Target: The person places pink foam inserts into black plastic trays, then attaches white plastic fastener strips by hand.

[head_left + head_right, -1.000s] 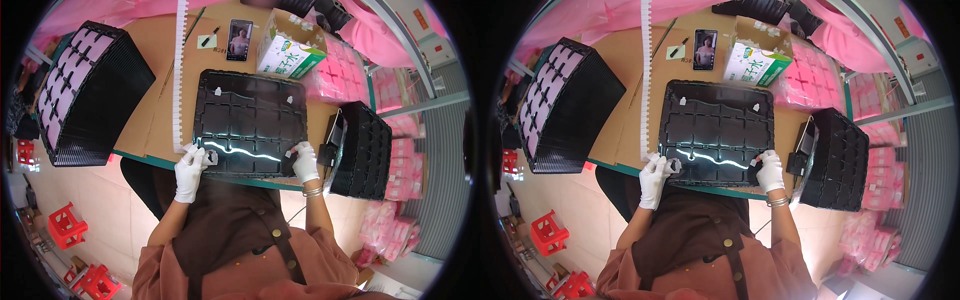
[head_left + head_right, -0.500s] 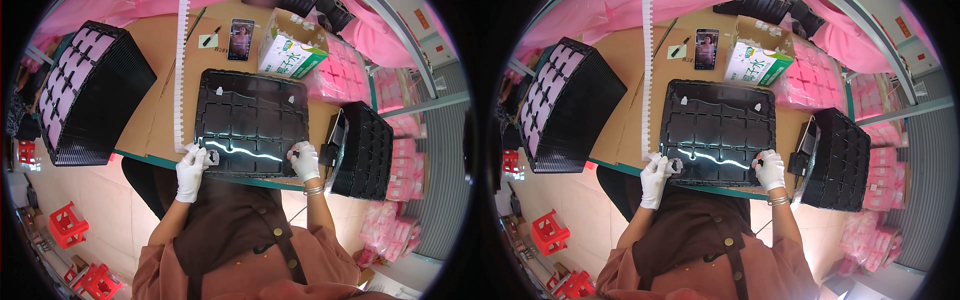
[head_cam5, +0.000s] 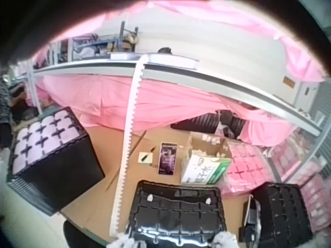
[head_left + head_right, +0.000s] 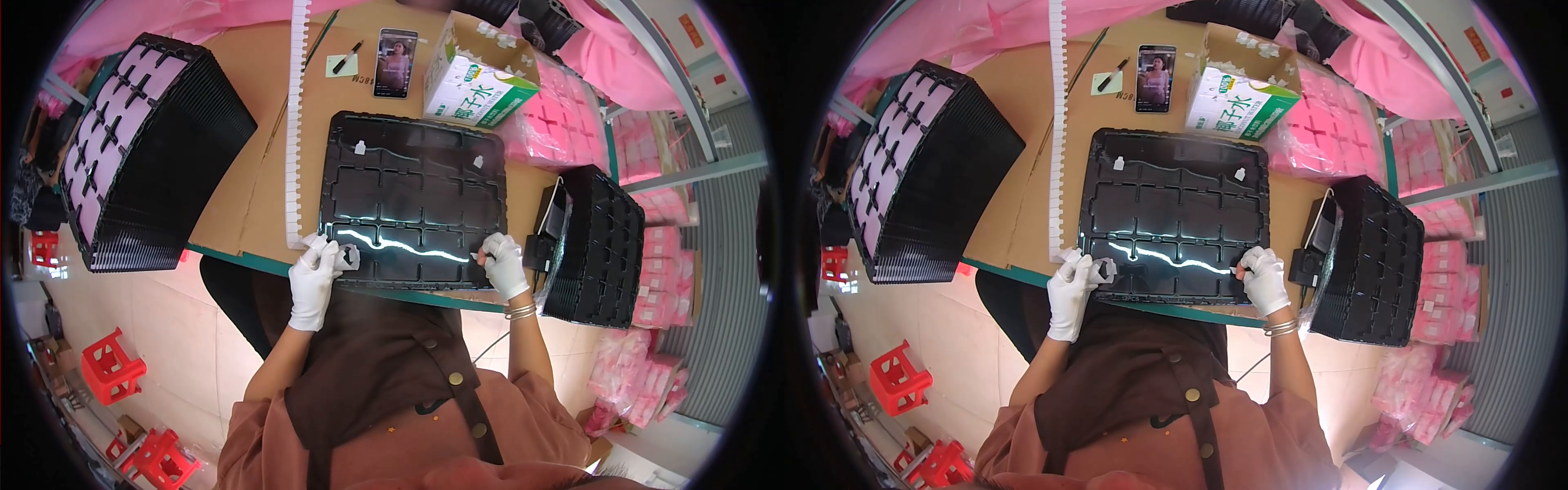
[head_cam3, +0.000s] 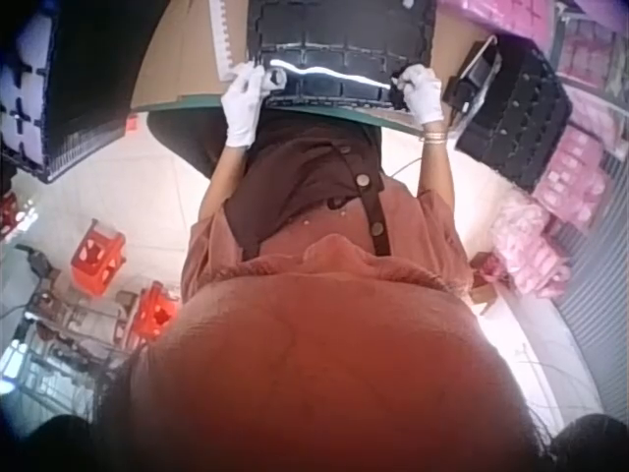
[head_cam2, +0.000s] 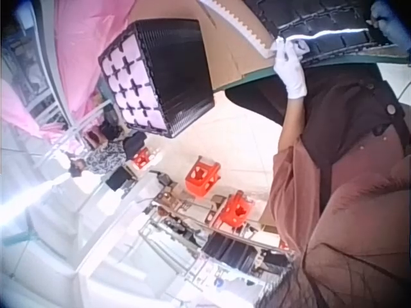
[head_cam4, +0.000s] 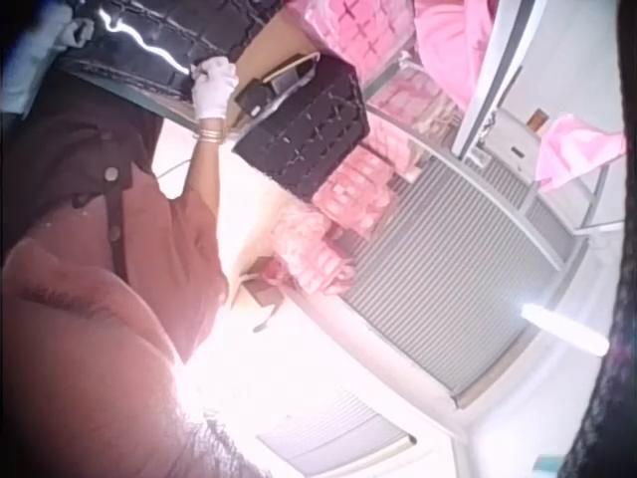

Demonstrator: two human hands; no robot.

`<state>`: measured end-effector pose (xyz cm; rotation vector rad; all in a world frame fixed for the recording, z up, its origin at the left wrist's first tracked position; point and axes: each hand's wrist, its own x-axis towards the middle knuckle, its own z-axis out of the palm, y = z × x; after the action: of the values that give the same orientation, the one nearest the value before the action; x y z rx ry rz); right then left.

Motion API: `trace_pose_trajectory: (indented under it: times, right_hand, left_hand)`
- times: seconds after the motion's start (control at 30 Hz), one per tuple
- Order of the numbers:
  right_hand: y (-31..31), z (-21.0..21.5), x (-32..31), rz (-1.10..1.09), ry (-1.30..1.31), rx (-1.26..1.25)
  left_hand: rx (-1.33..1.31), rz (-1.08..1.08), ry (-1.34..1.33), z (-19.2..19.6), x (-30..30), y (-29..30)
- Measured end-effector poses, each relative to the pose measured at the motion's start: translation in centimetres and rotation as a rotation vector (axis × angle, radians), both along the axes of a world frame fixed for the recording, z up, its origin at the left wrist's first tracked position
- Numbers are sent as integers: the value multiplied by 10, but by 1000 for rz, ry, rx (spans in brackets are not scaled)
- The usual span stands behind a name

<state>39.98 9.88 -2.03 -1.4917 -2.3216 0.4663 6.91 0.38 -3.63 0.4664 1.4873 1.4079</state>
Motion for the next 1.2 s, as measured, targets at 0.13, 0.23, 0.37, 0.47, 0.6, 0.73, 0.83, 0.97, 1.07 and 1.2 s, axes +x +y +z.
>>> trace_pose_trajectory:
  times: [0.13, 0.23, 0.37, 0.47, 0.6, 0.73, 0.83, 0.97, 1.07, 1.2]
  right_hand:
    - [17, -9, 7, -107, 451, -364]
    - [57, -4, 0, -275, 541, -277]
    - [130, -21, -17, -435, 322, -1]
    - [160, -35, -21, -369, 11, 190]
    - [176, -25, -28, -249, -232, 27]
    - [180, -35, -20, -342, -69, -150]
    - [180, -39, -25, -374, -115, -61]
    - [172, -26, -41, -332, -223, 57]
    - [168, -35, -37, -326, -155, 210]
    - [162, -40, -17, -176, -3, 237]
  left_hand:
    - [1, -23, 91, 1, -1, 1]
    - [8, -13, 69, 7, 0, 1]
    - [-5, -2, 88, 1, 0, 1]
    - [-14, -24, 124, 3, 0, 1]
    - [-22, -9, 157, 2, -1, -2]
    - [-15, -1, 137, 7, 1, 0]
    - [6, -20, 164, 1, -1, 0]
    - [38, -33, 172, 2, -1, 1]
    - [44, -21, 166, 2, -1, 1]
    - [23, -16, 132, -2, -3, -1]
